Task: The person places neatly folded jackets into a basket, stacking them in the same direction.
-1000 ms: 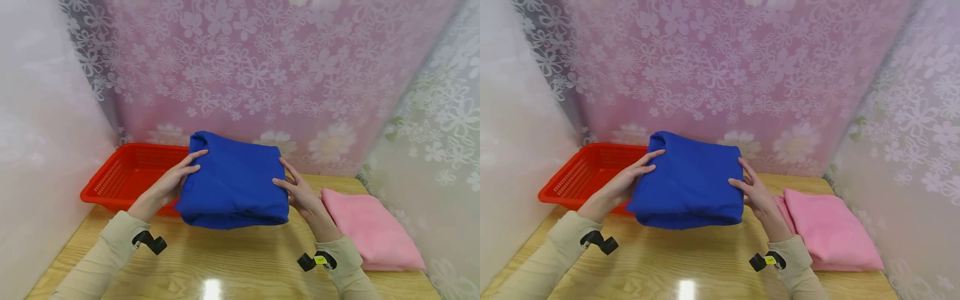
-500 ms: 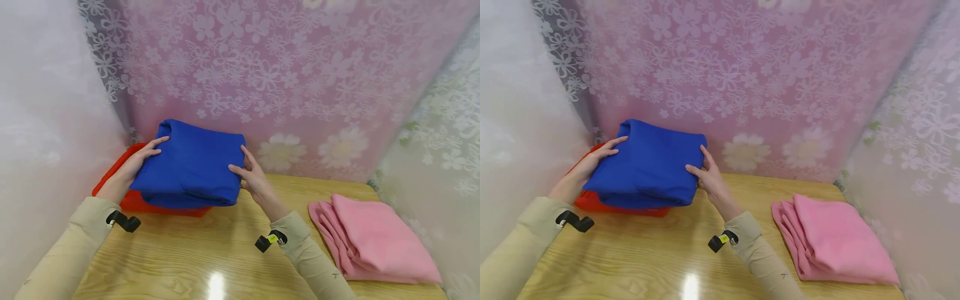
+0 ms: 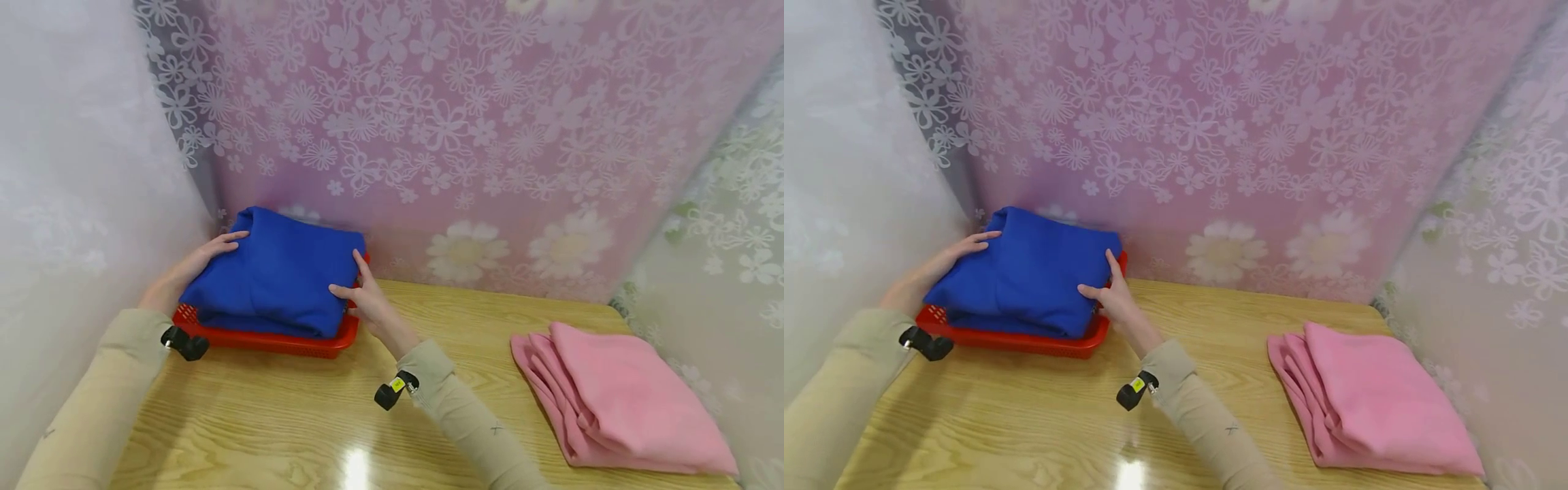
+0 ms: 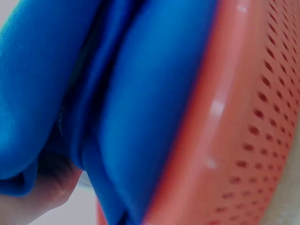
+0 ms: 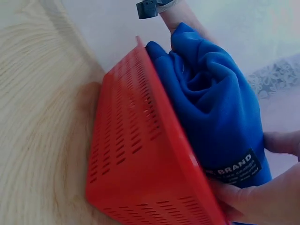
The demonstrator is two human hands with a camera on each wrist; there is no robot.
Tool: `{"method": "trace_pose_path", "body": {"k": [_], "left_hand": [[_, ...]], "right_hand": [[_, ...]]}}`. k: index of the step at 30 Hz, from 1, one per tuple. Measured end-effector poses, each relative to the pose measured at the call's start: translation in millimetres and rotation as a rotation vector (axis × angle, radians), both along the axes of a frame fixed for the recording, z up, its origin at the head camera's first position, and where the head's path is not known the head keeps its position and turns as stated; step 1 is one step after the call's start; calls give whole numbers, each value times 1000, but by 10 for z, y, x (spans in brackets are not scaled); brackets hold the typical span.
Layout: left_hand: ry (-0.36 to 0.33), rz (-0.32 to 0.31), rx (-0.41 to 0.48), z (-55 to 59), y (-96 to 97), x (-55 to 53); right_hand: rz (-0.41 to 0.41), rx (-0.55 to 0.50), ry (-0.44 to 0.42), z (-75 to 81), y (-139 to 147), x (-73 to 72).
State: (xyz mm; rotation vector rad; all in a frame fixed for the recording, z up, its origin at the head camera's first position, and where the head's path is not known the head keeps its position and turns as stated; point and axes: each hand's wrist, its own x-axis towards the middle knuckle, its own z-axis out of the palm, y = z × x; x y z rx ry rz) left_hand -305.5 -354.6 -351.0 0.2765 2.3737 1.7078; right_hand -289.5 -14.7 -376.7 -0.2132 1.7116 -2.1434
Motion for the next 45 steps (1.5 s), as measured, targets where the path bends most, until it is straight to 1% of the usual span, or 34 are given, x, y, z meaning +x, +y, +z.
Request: {"method": "trace_pose_path", "body": {"k": [2,4,6,10,14,17,19,22,25,27,30,31,33,35,36,38,40,41,43,45], "left_hand": [[-4,24,-67,-75,-5,-25],[-8,46,-133,-152,-12,-39],[-31,55,-167,-236,-23,-42],[-89,38,-178,-405,-48,-15],[-109,17,-191,-509,-51,6],[-126,3,-190,-555,-47,17],[-146,-1,-204,-578,-45,23],[-158,-7,-256,-606,-38,23],[-157,-18,-315,-627,-22,18],[-143,-28,-345,-635,-15,15],[-114,-36,-370,-643,-10,12],[-100,-37,-386,-644,-7,28],[-66,-40,-435,-645,0,57],[-6,-38,-514,-630,30,52],[31,-26,-560,-616,55,51],[113,17,-646,-579,115,55],[197,99,-715,-519,204,72],[237,149,-733,-479,269,91],[318,249,-738,-389,425,142],[412,332,-720,-305,611,198]], "right_hand": [[-10,21,-12,-20,-30,1],[-24,80,-11,-21,-59,4],[-25,147,10,-11,-95,21],[0,330,93,-25,-168,65],[40,506,177,-69,-201,88],[88,624,232,-94,-218,93],[121,685,262,-102,-228,102],[148,766,297,-110,-246,119],[171,891,370,-119,-272,134],[204,987,425,-124,-292,146],[259,1164,531,-128,-335,163],[283,1223,560,-128,-352,184],[311,1321,603,-125,-384,233],[321,1389,653,-114,-384,263],[317,1399,673,-108,-374,277],[285,1372,716,-94,-329,296],[232,1291,775,-80,-247,305],[196,1234,804,-74,-194,307],[129,1110,837,-58,-71,317],[59,998,867,-39,70,329]]}}
